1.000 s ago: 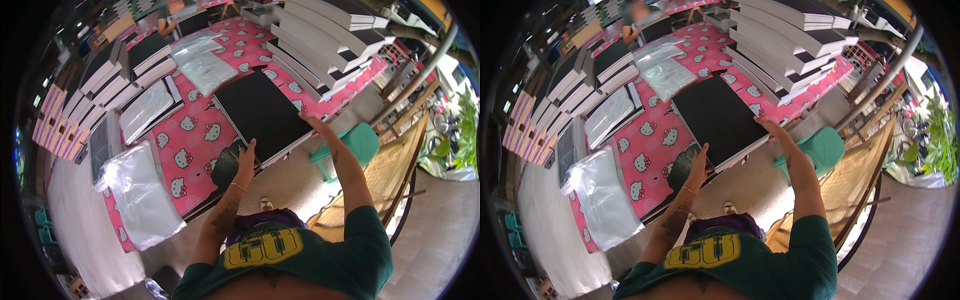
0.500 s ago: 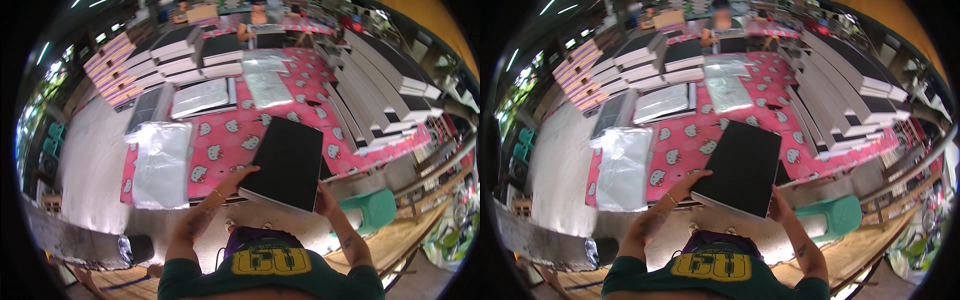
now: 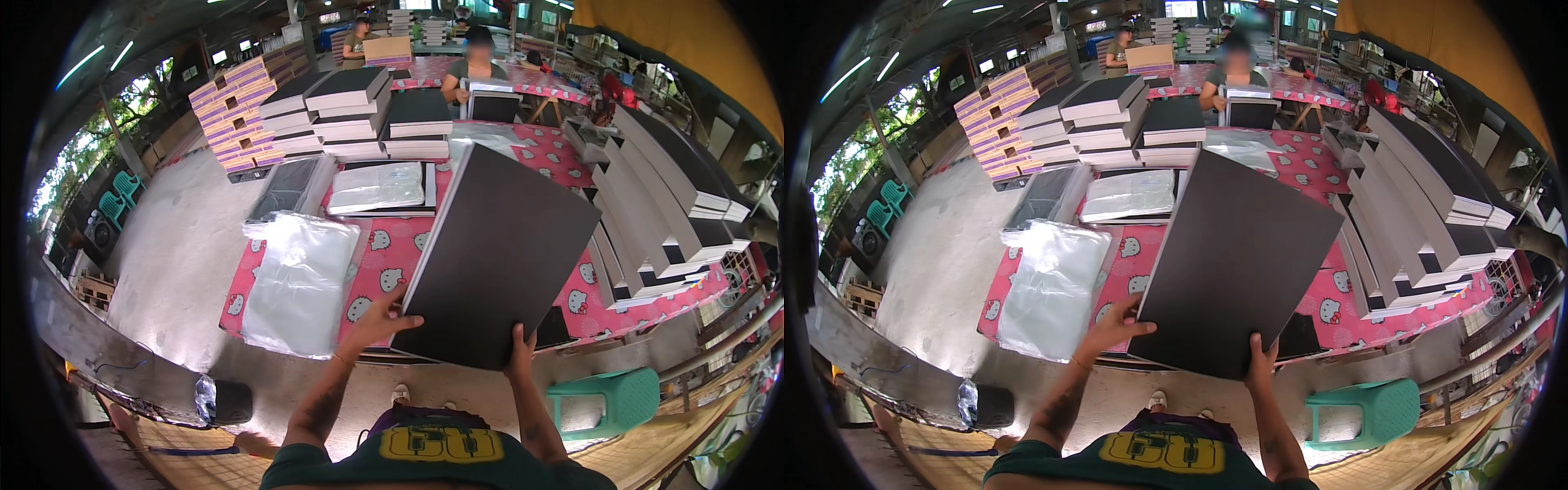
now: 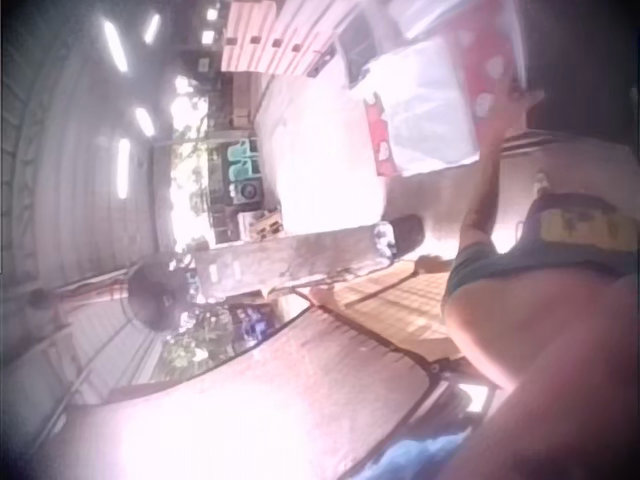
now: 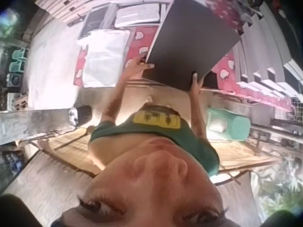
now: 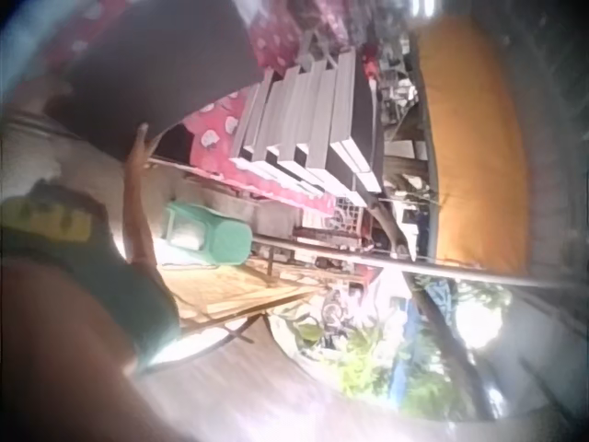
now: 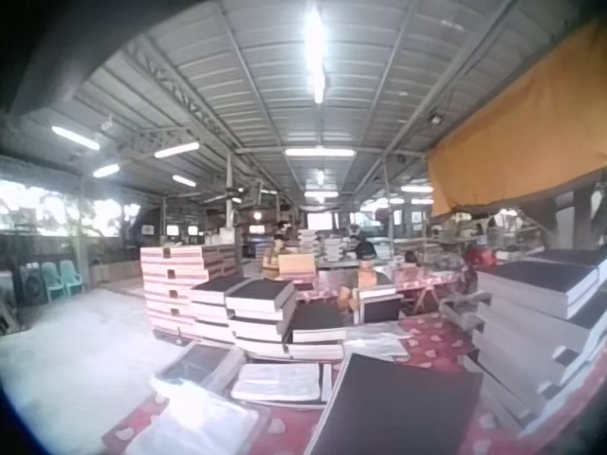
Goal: The person inserts black boards into clear plastic bags and places the packaged items into a stack on the table.
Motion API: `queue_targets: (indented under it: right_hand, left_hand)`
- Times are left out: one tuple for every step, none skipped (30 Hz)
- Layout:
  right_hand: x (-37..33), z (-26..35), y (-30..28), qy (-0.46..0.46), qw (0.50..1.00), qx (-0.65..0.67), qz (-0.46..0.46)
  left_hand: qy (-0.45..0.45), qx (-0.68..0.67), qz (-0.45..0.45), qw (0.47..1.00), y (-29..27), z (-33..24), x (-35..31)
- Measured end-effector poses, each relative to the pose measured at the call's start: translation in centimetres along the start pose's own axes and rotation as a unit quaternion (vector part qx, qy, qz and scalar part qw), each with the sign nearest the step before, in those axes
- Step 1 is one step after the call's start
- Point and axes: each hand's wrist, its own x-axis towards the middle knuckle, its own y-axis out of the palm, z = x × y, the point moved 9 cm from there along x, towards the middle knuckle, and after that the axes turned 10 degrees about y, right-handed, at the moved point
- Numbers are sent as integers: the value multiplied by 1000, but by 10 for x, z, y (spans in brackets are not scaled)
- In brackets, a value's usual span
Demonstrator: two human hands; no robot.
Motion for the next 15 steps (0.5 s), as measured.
queue_targets:
  right_hand:
    - [10, 1, 11, -39, 999, -3, 18]
    - [18, 5, 19, -81, 996, -6, 35]
    - [24, 6, 26, -111, 992, -29, 48]
    - [30, 8, 37, -141, 987, -49, 65]
    - [36, 10, 47, -172, 979, -69, 82]
    - [41, 7, 51, -165, 980, -74, 88]
    - [47, 1, 62, -161, 977, -87, 109]
    - [52, -5, 65, -156, 975, -102, 124]
    - [58, -11, 67, -151, 972, -117, 138]
    - [63, -21, 70, -145, 961, -170, 163]
    - [69, -31, 70, -138, 946, -224, 188]
    - [70, -42, 74, -127, 928, -277, 215]
    - [66, -49, 71, -96, 936, -266, 208]
    - [60, -58, 69, -64, 943, -256, 201]
    - [57, -65, 68, -32, 949, -245, 194]
  left_hand:
    - [9, -37, 7, 999, -12, -5, 4]
    - [22, -76, 15, 997, -21, -15, 10]
    - [34, -115, 23, 993, -27, -25, 13]
    - [22, -153, 0, 988, -37, -30, 13]
    - [21, -151, -11, 988, -44, -26, 13]
    - [20, -150, -22, 988, -49, -16, 12]
    - [19, -145, -37, 989, -58, -5, 8]
    - [11, -129, -30, 991, -60, 8, 6]
    - [4, -113, -23, 993, -62, 22, 5]
    - [-5, -98, -16, 995, -62, 39, 3]
    - [-12, -98, -29, 995, -63, 59, 0]
    - [-22, -97, -45, 994, -63, 80, -6]
    - [-36, -100, -58, 993, -60, 91, -12]
    - [-48, -111, -74, 990, -58, 103, -14]
    - [-61, -122, -91, 986, -55, 114, -13]
